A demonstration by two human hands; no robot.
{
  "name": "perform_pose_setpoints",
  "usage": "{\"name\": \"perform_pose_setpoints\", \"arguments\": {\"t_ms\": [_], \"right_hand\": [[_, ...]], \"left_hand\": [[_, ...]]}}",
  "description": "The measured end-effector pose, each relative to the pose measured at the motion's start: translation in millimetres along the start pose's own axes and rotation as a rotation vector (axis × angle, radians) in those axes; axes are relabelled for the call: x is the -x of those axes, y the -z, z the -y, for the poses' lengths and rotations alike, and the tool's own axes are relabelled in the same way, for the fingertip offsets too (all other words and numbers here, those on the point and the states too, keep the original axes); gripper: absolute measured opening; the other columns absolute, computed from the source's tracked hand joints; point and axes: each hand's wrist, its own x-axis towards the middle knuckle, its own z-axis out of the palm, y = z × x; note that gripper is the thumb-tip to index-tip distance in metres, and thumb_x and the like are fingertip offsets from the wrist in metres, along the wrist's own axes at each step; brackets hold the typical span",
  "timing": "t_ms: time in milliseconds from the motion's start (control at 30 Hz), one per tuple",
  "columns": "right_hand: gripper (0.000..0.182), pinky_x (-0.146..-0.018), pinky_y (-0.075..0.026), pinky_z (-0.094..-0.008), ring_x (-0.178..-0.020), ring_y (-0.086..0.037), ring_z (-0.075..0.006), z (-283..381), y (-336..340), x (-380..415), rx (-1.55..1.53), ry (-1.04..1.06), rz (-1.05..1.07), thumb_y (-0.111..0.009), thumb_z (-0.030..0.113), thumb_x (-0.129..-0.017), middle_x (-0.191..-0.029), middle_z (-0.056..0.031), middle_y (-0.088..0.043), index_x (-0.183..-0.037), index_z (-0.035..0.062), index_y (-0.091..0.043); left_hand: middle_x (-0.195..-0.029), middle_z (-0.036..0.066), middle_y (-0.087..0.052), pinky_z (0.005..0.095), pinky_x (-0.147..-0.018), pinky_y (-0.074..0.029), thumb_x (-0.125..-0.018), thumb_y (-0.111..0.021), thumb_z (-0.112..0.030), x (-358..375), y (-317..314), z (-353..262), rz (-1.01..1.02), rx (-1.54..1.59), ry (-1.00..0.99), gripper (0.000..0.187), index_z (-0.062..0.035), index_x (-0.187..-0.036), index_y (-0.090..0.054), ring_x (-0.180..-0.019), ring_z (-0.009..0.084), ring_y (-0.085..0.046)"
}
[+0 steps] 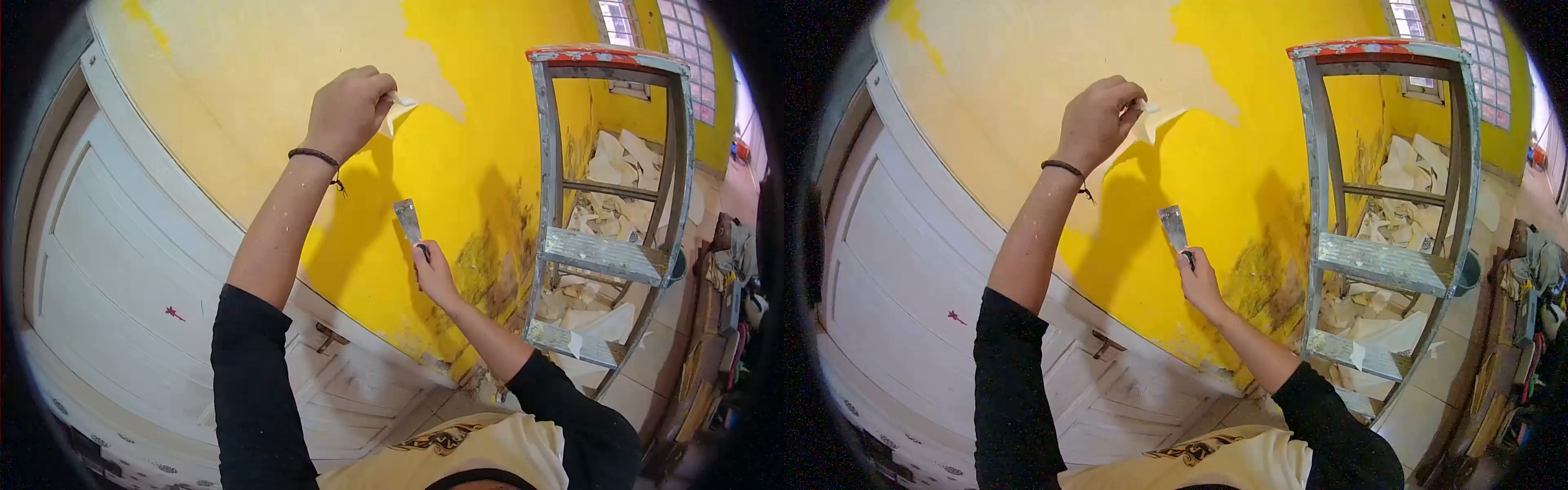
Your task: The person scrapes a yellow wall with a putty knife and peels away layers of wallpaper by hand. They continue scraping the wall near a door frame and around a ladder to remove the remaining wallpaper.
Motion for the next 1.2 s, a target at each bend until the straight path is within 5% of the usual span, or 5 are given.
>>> {"name": "perform_pose_setpoints", "arguments": {"t_ms": [433, 667, 833, 933, 1200], "right_hand": [[0.042, -0.038, -0.039, -0.0309, -0.048, -0.049, -0.0126, 123, -37, -200, -0.593, -0.098, -0.253, -0.077, 0.028, -0.086, -0.081, -0.0057, -0.059, -0.106, 0.0053, -0.046], [0.064, -0.087, -0.051, -0.0430, -0.095, -0.066, -0.0346, 119, -55, -255, -0.008, -0.128, -0.321, -0.081, 0.024, -0.066, -0.097, -0.0192, -0.066, -0.114, -0.0052, -0.049], [0.046, -0.071, -0.052, -0.0365, -0.076, -0.064, -0.0228, 110, -32, -245, -0.193, 0.038, -0.243, -0.076, 0.023, -0.079, -0.090, -0.0131, -0.064, -0.112, 0.0002, -0.053], [0.037, -0.067, -0.050, -0.0367, -0.071, -0.059, -0.0198, 93, 13, -201, -0.285, 0.025, -0.303, -0.063, 0.029, -0.096, -0.084, -0.0094, -0.061, -0.121, 0.0042, -0.052], [0.034, -0.041, -0.041, -0.0348, -0.047, -0.052, -0.0177, 35, 72, -211, -0.080, -0.252, -0.111, -0.051, 0.039, -0.101, -0.071, -0.0075, -0.053, -0.109, 0.0060, -0.049]], "left_hand": [[-0.082, 0.003, -0.064, 0.0338, -0.066, -0.052, -0.083, -0.070, -0.008, 14, 22, -15, -0.090, 0.049, 0.008, 0.008, -0.0111, -0.090, -0.068, -0.077, 0.0206, -0.064], [-0.091, 0.003, -0.064, 0.0345, -0.073, -0.053, -0.078, -0.075, -0.011, 60, -11, 6, -0.031, 0.015, 0.135, 0.021, -0.0104, -0.097, -0.067, -0.087, 0.0214, -0.064], [-0.110, 0.009, -0.057, 0.0410, -0.087, -0.049, -0.069, -0.082, -0.026, 67, -59, 24, 0.116, -0.178, 0.223, 0.048, -0.0097, -0.109, -0.062, -0.104, 0.0291, -0.056], [-0.106, 0.008, -0.055, 0.0417, -0.083, -0.046, -0.067, -0.084, -0.030, 72, -90, 32, 0.221, -0.333, 0.165, 0.049, -0.0104, -0.106, -0.061, -0.101, 0.0281, -0.054], [-0.095, 0.004, -0.056, 0.0391, -0.075, -0.044, -0.067, -0.078, -0.023, 77, -118, 39, 0.193, -0.412, 0.016, 0.028, -0.0118, -0.086, -0.061, -0.094, 0.0241, -0.054]]}}
